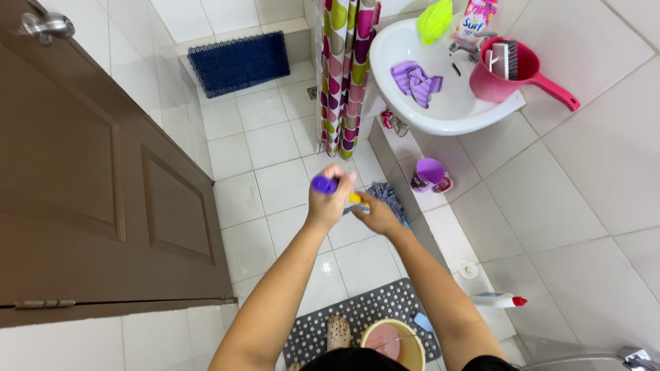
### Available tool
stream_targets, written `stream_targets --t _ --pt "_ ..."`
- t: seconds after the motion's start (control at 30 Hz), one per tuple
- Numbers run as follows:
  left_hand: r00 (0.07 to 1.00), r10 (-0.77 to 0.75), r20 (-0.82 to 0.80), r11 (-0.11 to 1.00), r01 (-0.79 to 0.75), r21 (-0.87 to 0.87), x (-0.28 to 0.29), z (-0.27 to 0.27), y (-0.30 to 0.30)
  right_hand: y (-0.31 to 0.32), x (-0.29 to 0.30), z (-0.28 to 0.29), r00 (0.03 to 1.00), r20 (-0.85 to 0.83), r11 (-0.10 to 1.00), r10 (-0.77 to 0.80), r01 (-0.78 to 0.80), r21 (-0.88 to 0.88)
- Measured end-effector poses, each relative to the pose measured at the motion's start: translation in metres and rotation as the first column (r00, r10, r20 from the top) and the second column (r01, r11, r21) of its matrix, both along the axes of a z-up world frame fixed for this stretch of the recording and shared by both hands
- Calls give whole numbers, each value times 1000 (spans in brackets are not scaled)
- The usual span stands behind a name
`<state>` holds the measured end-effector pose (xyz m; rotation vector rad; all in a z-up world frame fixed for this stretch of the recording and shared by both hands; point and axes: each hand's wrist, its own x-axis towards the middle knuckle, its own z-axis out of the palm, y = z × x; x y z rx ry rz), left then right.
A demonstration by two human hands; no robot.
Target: Mopping the bathroom floor using a mop and bucket.
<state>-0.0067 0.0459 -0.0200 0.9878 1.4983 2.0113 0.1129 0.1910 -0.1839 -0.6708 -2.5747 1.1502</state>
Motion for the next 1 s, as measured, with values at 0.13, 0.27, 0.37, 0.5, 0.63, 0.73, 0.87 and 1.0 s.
stream_targets --t 0.13,0.27,0.37,0.5,0.63,0.73,0.87,1.0 --pt "999 -11 46 999 9 45 -12 51 19 10 -13 42 978 -161 791 -133 7 -612" --pt "995 -81 57 997 79 26 -30 -1 27 0 -27 67 911 -274 269 -308 -192 -944" --pt "987 -10 158 997 23 -77 -53 -47 13 -29 -58 26 950 -209 503 -231 -67 -861" --pt "961 29 276 998 -14 -59 -88 -23 -35 -96 -93 -1 946 -242 694 -215 -26 -719" --pt "981 -31 193 990 56 -128 -125 23 -65 -144 -117 54 894 -331 495 -300 -151 -856" --pt "956 -100 276 975 149 -163 -138 63 -67 -160 -128 75 869 -364 385 -336 -226 -895" --pt "989 -138 61 936 150 -320 -135 96 -55 -164 -130 79 863 -360 437 -355 -187 -880" --pt "980 -167 110 977 179 -114 -136 79 -35 -148 -130 -1 692 31 171 -721 222 -960"
